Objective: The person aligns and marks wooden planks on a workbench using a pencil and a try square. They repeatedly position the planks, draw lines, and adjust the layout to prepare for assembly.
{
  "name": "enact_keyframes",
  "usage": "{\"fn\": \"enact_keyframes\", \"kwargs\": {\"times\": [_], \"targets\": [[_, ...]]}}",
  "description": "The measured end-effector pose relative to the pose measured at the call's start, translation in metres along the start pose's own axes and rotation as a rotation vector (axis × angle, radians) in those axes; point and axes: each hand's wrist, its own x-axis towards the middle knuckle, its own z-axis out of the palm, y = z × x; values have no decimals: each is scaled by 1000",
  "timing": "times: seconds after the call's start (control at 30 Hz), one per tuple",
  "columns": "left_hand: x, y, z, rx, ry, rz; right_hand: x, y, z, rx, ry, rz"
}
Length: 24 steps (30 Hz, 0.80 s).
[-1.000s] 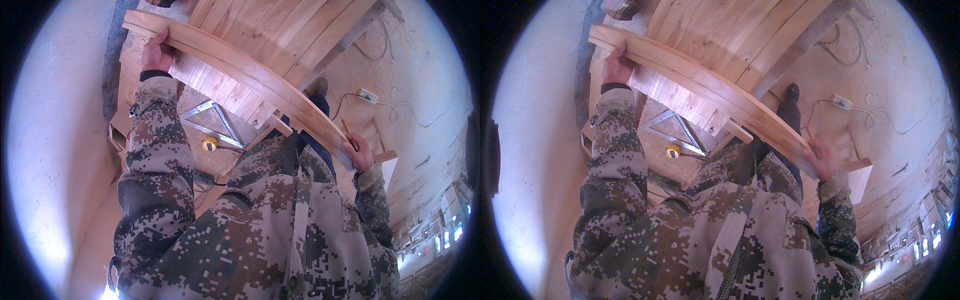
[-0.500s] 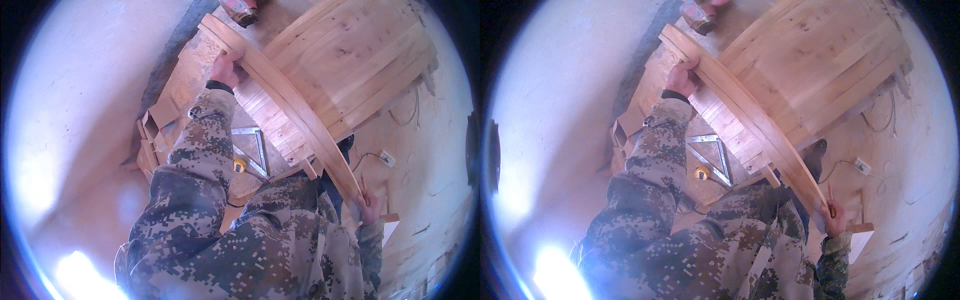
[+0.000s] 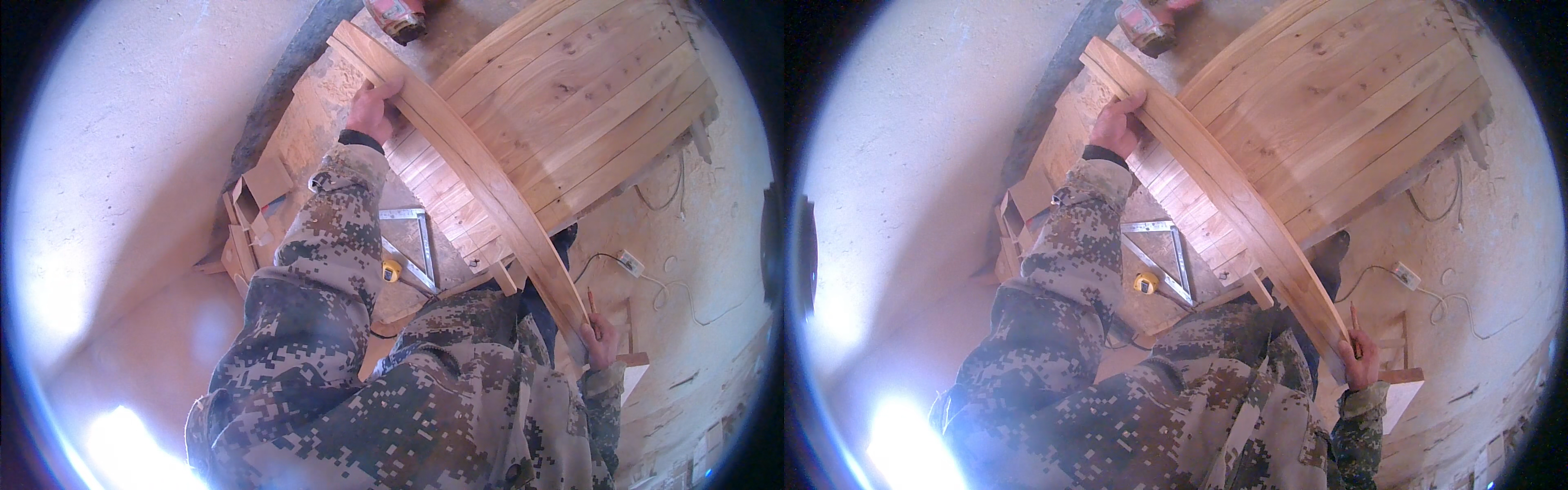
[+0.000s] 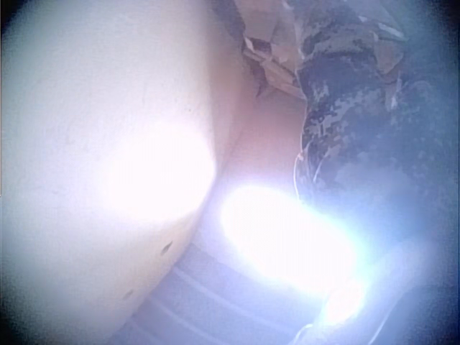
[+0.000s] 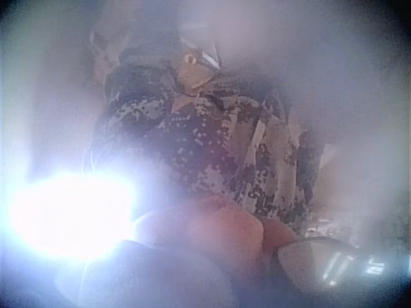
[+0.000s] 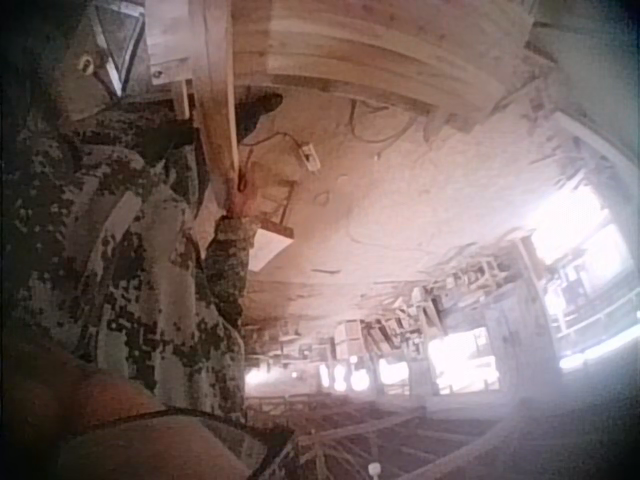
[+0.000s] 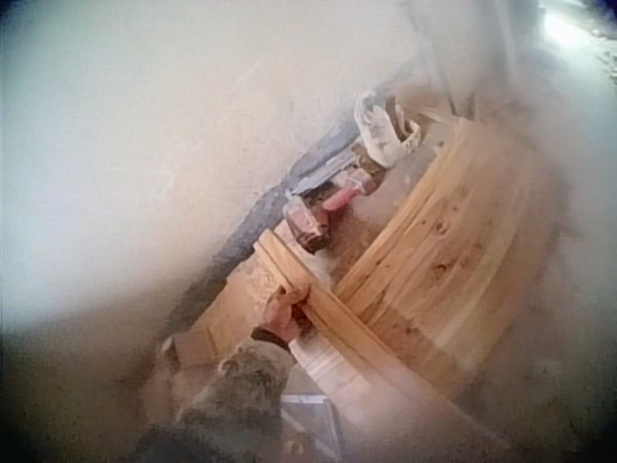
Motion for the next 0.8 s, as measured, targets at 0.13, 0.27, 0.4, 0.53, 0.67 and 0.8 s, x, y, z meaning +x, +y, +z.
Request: {"fn": "enact_keyframes", "kwargs": {"times": [0.13, 0.27, 0.4, 0.53, 0.67, 0.8], "targets": [[0, 0, 1, 26, -15, 34, 1, -4, -1, -28, -4, -8], [0, -1, 1, 4, -23, 36, 0, -7, -3, 76, -26, 12], [4, -2, 1, -1, -36, 70, -2, -8, -2, 124, -34, 62], [7, -3, 0, 6, -30, 75, -2, -6, -2, 136, 3, 40], [6, -1, 1, 8, -37, 65, -2, -7, -7, 44, -10, 33], [3, 2, 4, 20, -47, 65, -3, -15, -9, 46, -3, 22]]}}
